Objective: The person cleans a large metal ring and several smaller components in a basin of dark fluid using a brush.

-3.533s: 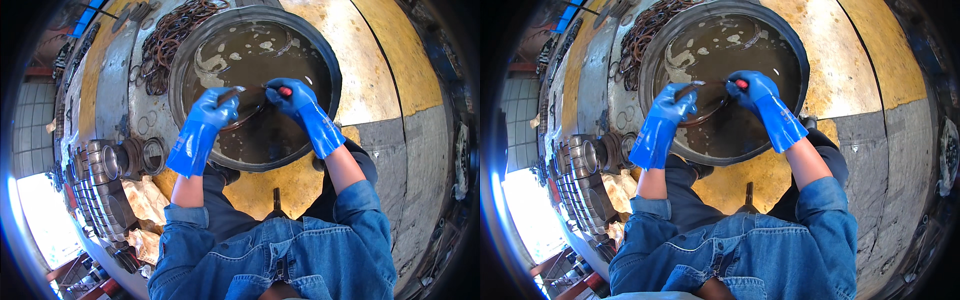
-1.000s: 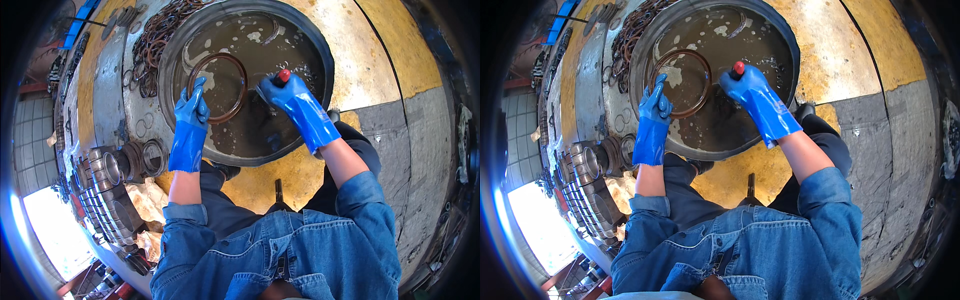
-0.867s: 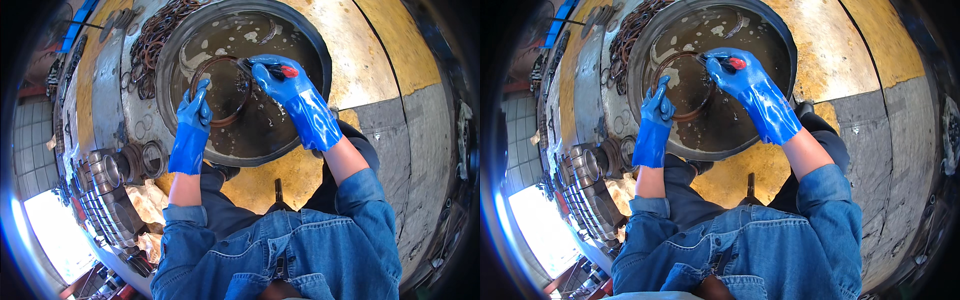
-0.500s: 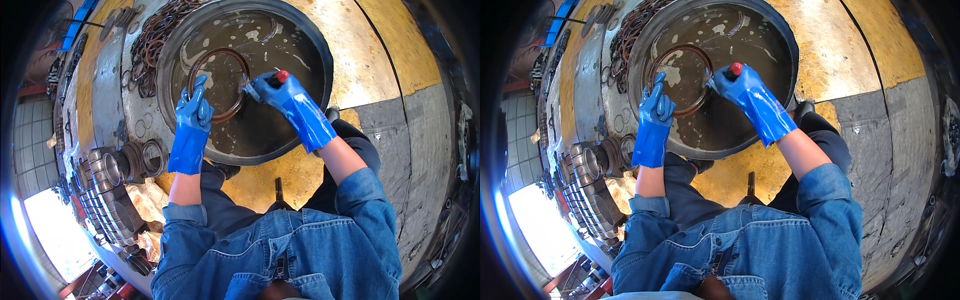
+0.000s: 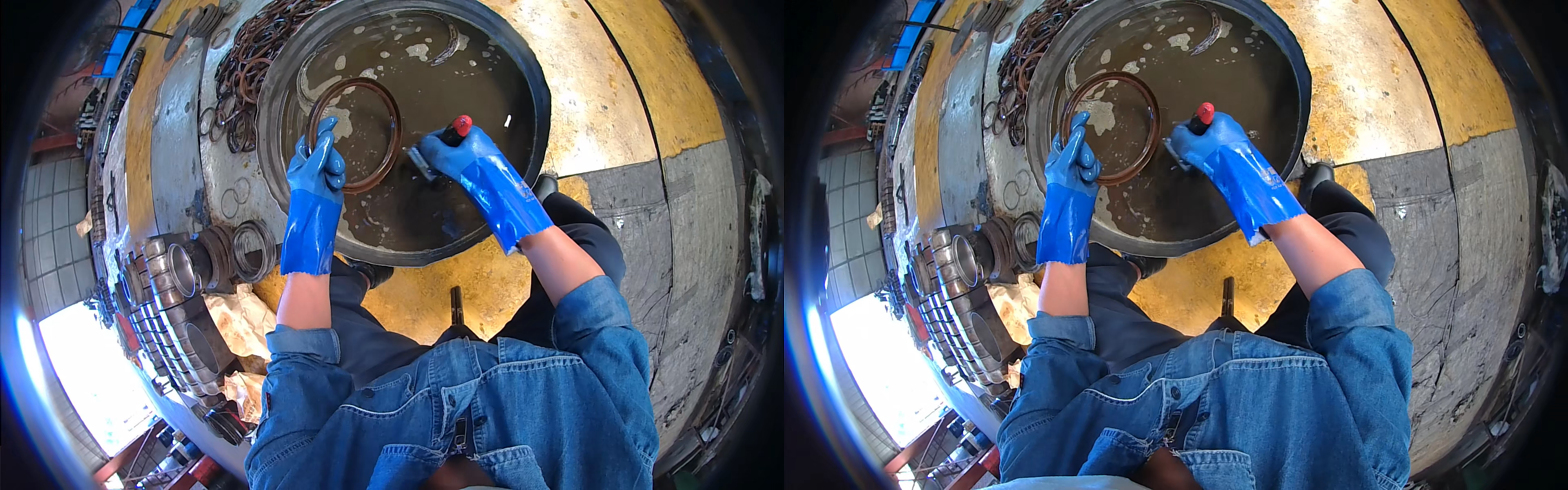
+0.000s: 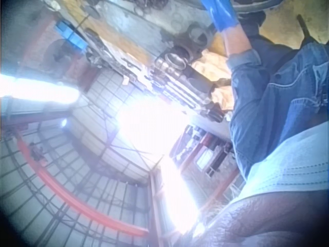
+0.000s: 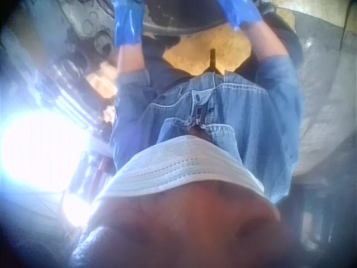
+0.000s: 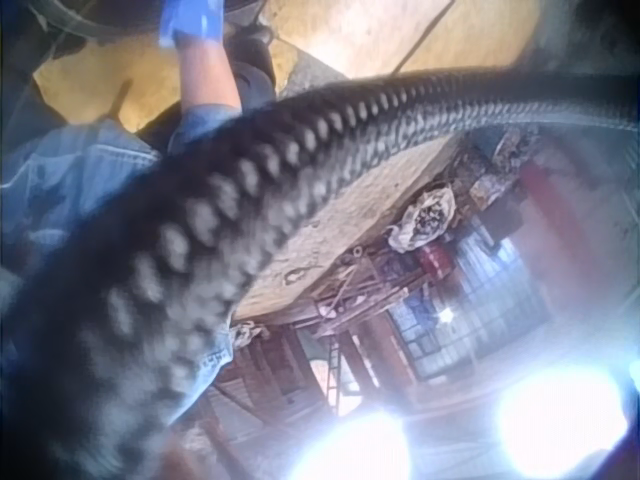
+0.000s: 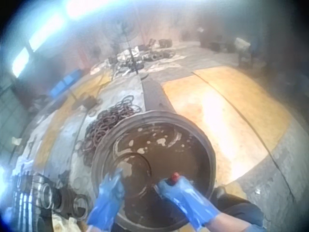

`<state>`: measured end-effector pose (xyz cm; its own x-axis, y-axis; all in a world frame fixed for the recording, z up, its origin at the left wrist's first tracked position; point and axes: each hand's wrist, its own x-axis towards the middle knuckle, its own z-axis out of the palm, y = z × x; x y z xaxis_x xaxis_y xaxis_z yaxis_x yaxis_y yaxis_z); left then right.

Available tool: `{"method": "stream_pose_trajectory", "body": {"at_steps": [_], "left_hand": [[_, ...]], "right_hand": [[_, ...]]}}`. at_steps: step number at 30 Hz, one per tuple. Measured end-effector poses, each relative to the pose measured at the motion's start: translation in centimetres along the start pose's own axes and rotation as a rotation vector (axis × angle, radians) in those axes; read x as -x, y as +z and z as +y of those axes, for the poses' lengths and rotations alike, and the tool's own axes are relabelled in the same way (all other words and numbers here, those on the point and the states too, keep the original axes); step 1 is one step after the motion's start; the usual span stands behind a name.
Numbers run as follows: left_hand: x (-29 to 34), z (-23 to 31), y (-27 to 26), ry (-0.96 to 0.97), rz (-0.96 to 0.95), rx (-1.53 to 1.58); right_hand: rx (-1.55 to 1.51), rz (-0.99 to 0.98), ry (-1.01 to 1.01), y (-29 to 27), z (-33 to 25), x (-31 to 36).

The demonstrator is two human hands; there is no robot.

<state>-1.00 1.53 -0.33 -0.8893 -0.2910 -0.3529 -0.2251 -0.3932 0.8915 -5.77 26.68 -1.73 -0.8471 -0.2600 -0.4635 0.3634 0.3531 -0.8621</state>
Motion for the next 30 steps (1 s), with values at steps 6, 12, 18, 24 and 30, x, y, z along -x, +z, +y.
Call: {"method": "stream_pose_trajectory", "body": {"at_steps": [6,12,18,24,30], "left_hand": [[0.5,0.2,1.6,-0.034,-0.016,-0.077],[1.4,0.0,2.2,-0.01,-0.143,-0.163],[1.7,0.0,2.4,-0.016,-0.141,-0.208],[1.5,-0.8,1.7,0.048,-0.171,-0.191],[0.9,-1.2,2.0,0.035,-0.19,-0.19]], "right_hand": [[-0.091,-0.243,-0.127,2.0,-0.5,1.3],[0.524,0.253,-0.514,1.0,1.0,-0.6],[0.676,0.232,-0.84,0.2,1.4,-1.3],[0.201,-0.143,-0.138,1.1,-0.2,-0.6],[-0.477,-0.337,-0.089,2.4,1.7,-0.3]]}}
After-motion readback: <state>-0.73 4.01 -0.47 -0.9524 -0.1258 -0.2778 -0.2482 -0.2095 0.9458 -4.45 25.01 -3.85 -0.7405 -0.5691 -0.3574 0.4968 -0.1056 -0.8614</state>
